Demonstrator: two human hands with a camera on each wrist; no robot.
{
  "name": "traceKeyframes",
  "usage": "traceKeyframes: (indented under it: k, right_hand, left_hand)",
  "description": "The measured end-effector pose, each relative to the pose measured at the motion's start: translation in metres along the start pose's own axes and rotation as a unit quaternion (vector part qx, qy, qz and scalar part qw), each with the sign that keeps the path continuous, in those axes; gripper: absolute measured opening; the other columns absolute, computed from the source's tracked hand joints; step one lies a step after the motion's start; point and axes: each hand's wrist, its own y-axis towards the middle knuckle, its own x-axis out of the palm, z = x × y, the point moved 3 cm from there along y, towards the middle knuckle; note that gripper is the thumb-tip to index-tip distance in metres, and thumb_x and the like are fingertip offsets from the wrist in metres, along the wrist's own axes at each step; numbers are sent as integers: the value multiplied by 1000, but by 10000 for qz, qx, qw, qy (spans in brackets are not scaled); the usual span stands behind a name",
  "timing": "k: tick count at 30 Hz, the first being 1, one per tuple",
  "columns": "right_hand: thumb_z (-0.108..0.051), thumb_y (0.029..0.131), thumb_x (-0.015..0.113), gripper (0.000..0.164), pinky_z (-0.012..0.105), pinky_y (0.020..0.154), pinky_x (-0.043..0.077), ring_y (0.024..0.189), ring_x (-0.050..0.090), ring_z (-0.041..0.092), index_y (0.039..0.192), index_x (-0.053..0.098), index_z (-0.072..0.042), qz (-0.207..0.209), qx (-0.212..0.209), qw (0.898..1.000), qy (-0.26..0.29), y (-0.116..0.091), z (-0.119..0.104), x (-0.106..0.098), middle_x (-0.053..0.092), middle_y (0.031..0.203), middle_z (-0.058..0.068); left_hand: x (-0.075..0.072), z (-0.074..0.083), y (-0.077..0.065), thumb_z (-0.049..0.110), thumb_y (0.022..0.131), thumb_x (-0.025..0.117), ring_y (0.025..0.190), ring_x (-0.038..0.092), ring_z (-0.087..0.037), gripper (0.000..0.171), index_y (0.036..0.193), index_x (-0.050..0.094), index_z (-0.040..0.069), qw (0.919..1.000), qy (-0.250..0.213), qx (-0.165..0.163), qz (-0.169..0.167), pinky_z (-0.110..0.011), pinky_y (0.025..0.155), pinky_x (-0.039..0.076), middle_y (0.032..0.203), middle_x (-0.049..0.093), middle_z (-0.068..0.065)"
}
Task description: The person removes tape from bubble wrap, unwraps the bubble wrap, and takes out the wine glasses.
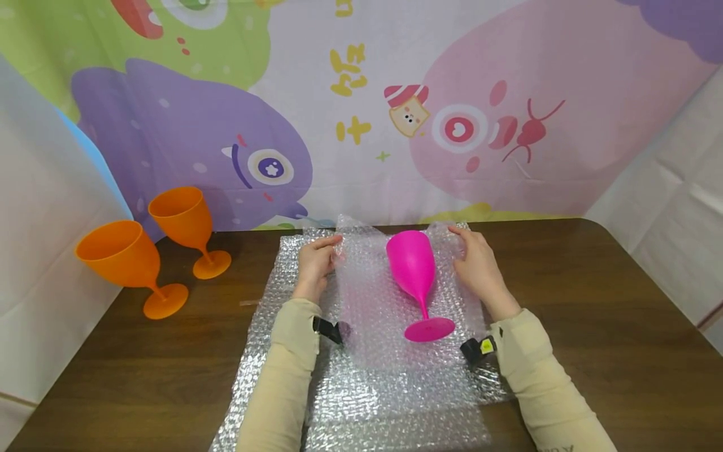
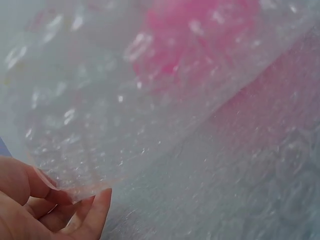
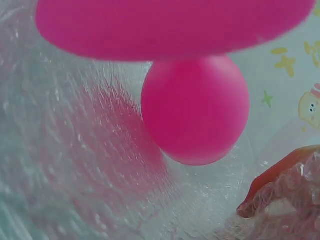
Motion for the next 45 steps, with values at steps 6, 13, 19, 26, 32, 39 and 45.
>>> traceKeyframes:
  k: [6, 13, 19, 26, 32, 39, 45]
  right_hand:
    - [8, 70, 49, 64, 51, 95, 36, 111, 45, 42, 133, 39, 3, 32, 166, 9998, -38, 1, 5, -2, 43, 127, 30]
    - [4, 71, 49, 65, 52, 98, 33, 116, 42, 45, 134, 35, 7, -5, 360, 9993, -77, 2, 13, -2, 41, 128, 33]
    - [1, 73, 51, 66, 53, 98, 32, 116, 40, 48, 135, 30, 11, -138, 618, 9979, -137, 2, 18, -4, 41, 126, 36]
    - [-5, 80, 52, 66, 52, 102, 28, 122, 34, 47, 136, 24, 14, -438, 1016, 9938, -68, 2, 24, -3, 34, 131, 37]
    - [-8, 81, 47, 63, 52, 103, 27, 124, 32, 47, 136, 24, 13, -425, 1202, 9918, 6, 2, 32, -1, 33, 134, 36]
    - [-14, 84, 51, 65, 53, 102, 28, 124, 32, 48, 136, 23, 14, -595, 1026, 9929, 125, 4, 37, -3, 33, 133, 37]
    - [-9, 83, 53, 68, 51, 96, 36, 117, 42, 44, 138, 18, 12, -1015, 864, 9901, 443, 1, 37, -16, 40, 127, 36]
  left_hand:
    - [-2, 0, -1, -11, 78, 40, 51, 47, 0, 42, 114, 61, -3, 9998, 179, -70, -12, -13, 46, 39, 121, 58, -14]
    - [-4, -1, 0, -11, 75, 41, 53, 51, 0, 43, 112, 62, -4, 9993, 305, -216, 51, -12, 44, 38, 118, 59, -15]
    - [-6, -1, 0, -9, 76, 41, 56, 53, -1, 43, 114, 61, -3, 9982, 445, -383, 85, -12, 46, 39, 116, 59, -17]
    - [-7, -3, 0, -10, 74, 41, 60, 54, -3, 45, 116, 57, -7, 9981, 343, -520, 42, -12, 54, 46, 121, 57, -19]
    - [-7, -4, 1, -11, 73, 41, 61, 55, -4, 46, 116, 57, -9, 9982, 319, -500, 9, -12, 49, 44, 123, 56, -18]
    - [-7, -5, 2, -7, 77, 46, 58, 60, -6, 38, 115, 55, -12, 9984, -12, -563, 10, -13, 51, 48, 109, 60, -19]
    - [-8, -4, 2, 2, 83, 55, 54, 58, -6, 33, 112, 55, -12, 9983, -136, -575, 21, -15, 52, 49, 73, 55, -2]
